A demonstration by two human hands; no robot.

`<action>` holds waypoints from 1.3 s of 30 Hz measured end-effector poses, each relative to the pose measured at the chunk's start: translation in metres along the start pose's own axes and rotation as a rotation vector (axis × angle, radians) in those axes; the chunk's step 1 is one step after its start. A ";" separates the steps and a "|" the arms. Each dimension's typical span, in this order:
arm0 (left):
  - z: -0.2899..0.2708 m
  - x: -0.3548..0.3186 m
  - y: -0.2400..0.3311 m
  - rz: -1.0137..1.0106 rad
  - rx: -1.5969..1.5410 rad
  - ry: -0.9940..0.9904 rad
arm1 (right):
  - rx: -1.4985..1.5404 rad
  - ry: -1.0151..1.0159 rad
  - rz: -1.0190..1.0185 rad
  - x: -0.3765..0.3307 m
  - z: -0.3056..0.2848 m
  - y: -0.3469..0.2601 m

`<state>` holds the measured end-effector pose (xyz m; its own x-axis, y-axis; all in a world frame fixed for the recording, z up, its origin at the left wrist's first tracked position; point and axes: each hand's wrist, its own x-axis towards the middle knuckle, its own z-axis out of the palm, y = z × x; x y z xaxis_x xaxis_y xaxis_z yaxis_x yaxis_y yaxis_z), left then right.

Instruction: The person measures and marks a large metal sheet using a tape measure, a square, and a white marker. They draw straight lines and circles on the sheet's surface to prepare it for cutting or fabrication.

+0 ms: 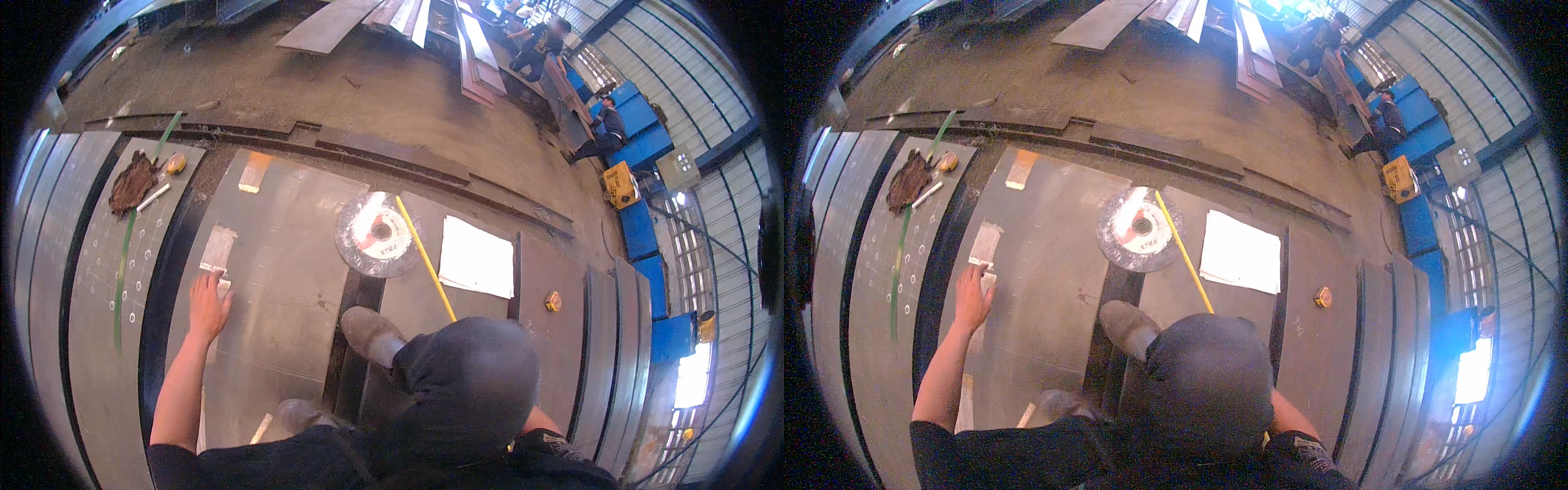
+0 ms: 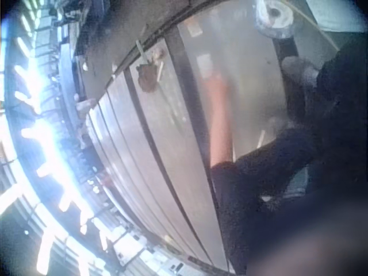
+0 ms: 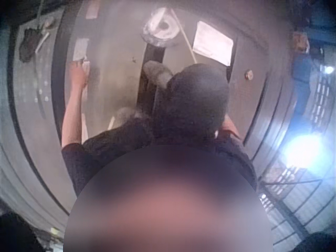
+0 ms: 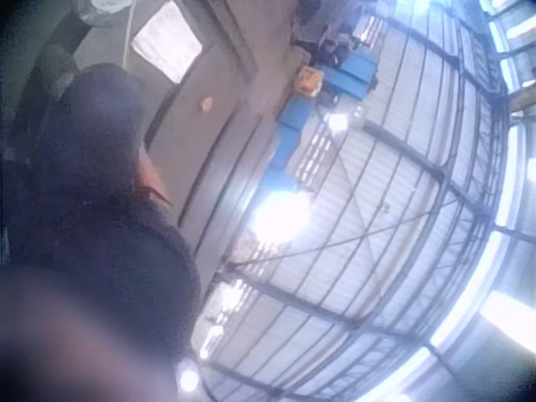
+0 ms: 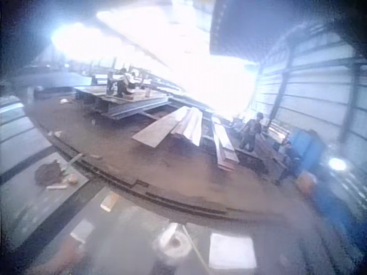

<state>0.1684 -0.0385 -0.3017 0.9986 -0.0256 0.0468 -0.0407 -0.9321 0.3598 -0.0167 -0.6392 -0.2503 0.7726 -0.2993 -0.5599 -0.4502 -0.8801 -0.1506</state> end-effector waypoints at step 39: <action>-0.055 -0.162 -0.146 -0.797 -0.177 -0.284 | 0.007 -0.023 -0.253 0.230 -0.031 -0.118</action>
<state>0.0110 0.1222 -0.3105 0.7016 0.5004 -0.5074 0.6941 -0.6410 0.3276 0.2279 -0.6160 -0.3363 0.8508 -0.0613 -0.5220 -0.2469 -0.9234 -0.2940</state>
